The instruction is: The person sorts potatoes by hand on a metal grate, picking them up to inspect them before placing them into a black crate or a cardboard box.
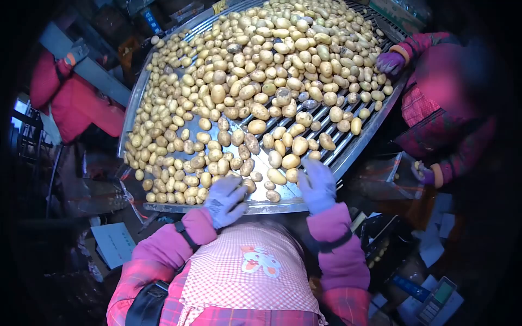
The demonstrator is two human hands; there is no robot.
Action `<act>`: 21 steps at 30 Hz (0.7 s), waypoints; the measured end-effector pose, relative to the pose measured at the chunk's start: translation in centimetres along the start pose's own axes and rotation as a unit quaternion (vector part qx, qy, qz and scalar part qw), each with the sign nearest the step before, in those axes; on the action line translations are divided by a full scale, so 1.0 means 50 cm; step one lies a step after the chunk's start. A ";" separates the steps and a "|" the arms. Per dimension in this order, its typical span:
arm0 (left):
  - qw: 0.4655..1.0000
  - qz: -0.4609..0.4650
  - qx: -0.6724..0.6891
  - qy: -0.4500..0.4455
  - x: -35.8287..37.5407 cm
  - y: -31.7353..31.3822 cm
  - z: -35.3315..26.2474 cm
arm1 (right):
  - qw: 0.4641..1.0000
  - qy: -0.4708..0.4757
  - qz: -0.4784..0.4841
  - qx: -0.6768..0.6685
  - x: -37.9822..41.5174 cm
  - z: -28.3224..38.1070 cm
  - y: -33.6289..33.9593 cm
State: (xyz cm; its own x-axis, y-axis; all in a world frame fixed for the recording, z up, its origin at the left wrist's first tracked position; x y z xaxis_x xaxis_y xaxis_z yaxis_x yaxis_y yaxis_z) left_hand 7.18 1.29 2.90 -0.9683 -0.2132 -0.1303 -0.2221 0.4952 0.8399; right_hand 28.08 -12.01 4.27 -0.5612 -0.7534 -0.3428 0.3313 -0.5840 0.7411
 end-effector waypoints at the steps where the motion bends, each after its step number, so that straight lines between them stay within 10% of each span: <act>1: 1.000 -0.006 0.011 -0.001 0.019 0.011 0.019 | 0.998 -0.015 0.058 -0.006 -0.027 0.026 -0.031; 9: 0.980 -0.145 -0.057 0.121 0.152 0.103 0.191 | 0.904 -0.154 0.329 0.227 -0.091 0.043 -0.269; 13: 0.985 -0.085 0.087 0.123 0.114 0.108 0.222 | 0.931 -0.133 0.280 0.193 -0.085 0.030 -0.243; 16: 0.995 -0.066 0.054 0.044 0.038 0.100 0.194 | 0.929 -0.226 0.278 -0.096 -0.072 0.007 -0.206; 19: 0.998 -0.041 -0.036 -0.044 -0.019 0.072 0.169 | 0.970 -0.235 0.057 0.001 -0.086 -0.025 -0.072; 21: 0.987 0.058 -0.145 -0.028 -0.063 0.028 0.190 | 0.976 -0.153 0.103 0.115 -0.039 -0.103 -0.087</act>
State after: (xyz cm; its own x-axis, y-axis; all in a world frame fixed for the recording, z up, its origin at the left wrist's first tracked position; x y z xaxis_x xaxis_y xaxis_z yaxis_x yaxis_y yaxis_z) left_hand 8.81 10.67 -0.53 -0.9919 -0.1182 -0.0471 -0.0757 0.2507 0.9651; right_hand 31.68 -9.56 -1.25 -0.7118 -0.7023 -0.0100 0.3021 -0.3190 0.8983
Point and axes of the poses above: each hand's wrist, its own x-axis away from the middle knuckle, its own y-axis out of the back of the hand, z = x × y, the point moved 8 cm from there along -x, towards the middle knuckle, and after that the axes turned 2 degrees about -x, right-handed, at the moved point
